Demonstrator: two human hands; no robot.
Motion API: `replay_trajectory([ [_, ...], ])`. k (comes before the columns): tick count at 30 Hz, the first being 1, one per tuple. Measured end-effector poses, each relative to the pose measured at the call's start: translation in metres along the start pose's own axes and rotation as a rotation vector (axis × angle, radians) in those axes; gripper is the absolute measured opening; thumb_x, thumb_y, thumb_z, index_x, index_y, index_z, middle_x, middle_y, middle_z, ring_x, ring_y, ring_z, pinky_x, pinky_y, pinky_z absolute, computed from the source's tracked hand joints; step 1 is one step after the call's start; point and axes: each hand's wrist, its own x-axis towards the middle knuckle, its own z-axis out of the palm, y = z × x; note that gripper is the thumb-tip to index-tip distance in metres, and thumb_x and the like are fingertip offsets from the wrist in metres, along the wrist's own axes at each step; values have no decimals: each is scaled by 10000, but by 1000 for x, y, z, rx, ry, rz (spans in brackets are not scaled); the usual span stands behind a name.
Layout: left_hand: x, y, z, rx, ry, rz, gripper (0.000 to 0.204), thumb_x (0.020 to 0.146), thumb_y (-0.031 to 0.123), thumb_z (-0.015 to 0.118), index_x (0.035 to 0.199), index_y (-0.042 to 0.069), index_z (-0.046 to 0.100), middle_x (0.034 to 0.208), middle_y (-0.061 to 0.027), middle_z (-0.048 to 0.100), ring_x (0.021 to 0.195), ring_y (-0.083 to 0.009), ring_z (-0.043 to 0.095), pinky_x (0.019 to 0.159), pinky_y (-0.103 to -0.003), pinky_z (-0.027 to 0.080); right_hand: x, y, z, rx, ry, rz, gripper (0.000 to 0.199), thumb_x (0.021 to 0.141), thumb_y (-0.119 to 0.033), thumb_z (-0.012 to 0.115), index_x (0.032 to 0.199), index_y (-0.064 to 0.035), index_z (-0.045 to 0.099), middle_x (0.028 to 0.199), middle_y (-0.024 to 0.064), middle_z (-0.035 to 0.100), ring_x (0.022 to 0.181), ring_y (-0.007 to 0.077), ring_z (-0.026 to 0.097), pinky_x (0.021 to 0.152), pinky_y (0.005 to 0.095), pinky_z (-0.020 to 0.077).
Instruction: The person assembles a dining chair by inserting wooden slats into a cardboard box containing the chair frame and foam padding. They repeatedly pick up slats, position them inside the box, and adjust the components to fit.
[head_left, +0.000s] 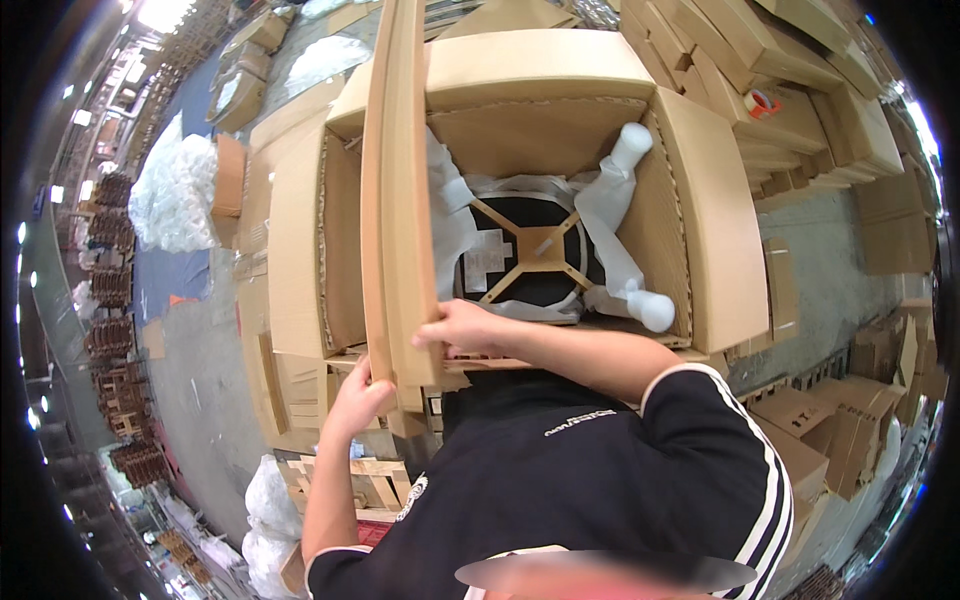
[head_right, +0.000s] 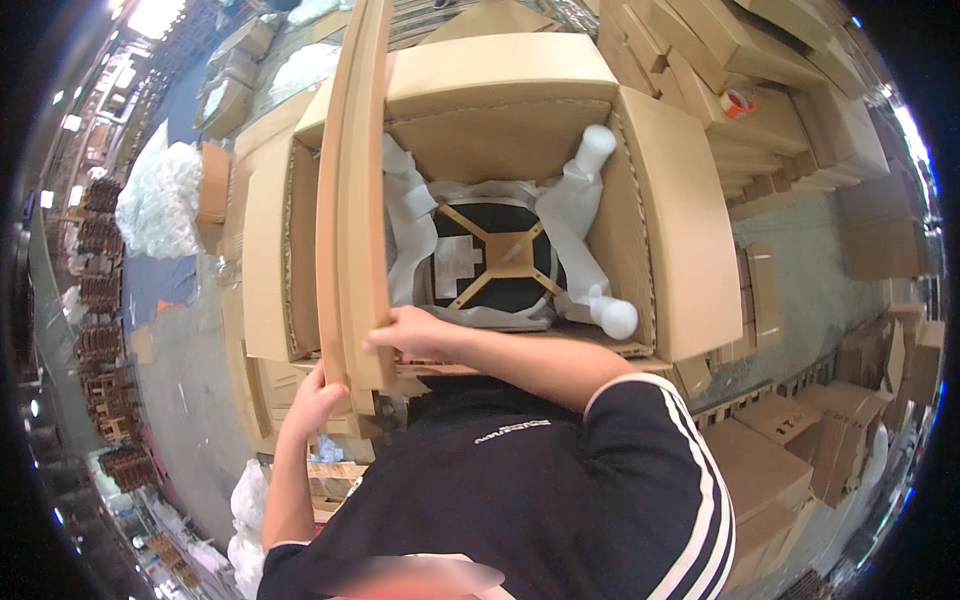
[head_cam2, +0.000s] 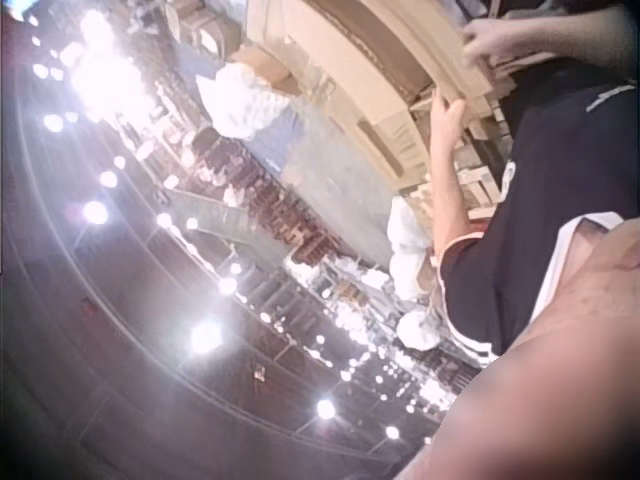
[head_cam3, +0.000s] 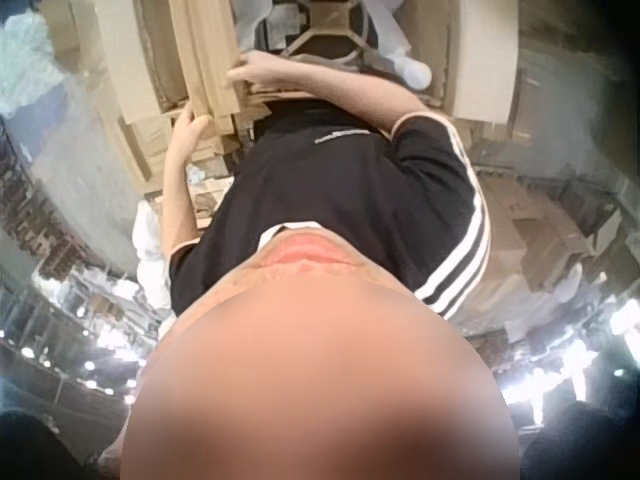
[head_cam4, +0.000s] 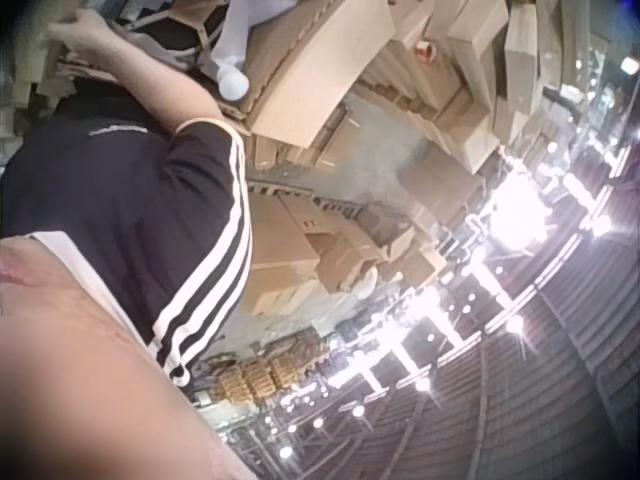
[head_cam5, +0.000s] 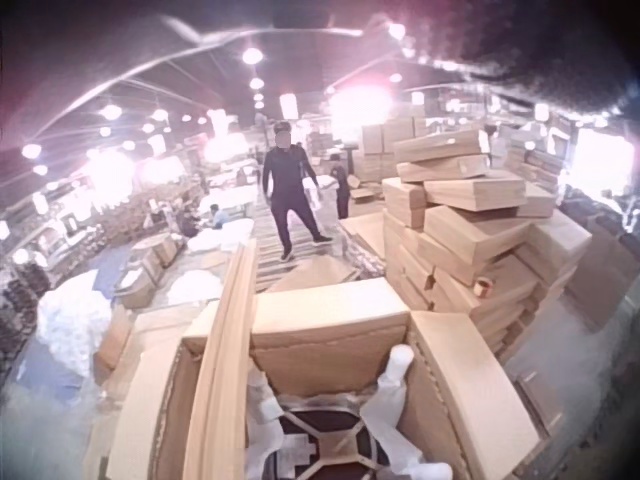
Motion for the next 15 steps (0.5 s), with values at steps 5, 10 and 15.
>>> replay_trajectory([
  [5,-67,-24,-5,34,-32,-233,627,875,174,788,1459,3,634,1388,-119,704,1258,-213,653,1106,-367,513,-115,10,-79,139,275,73,418,843,-163,758,1190,55,675,1065,72,702,920,149,665,788,326,560],
  [10,-86,1,-46,782,-93,-455,768,837,270,890,1506,19,612,1375,-226,728,1255,-342,713,1098,-445,547,-237,-10,-183,-495,478,221,833,830,-256,781,1519,90,467,1412,289,638,1352,345,633,1146,433,487],
  [15,23,152,-34,1174,527,69,630,981,342,754,1533,81,598,1295,-200,718,1168,-446,669,1029,-520,545,-170,-49,-198,-964,722,-252,1330,732,-440,954,1634,187,204,1646,418,367,1589,467,359,1310,466,337],
])
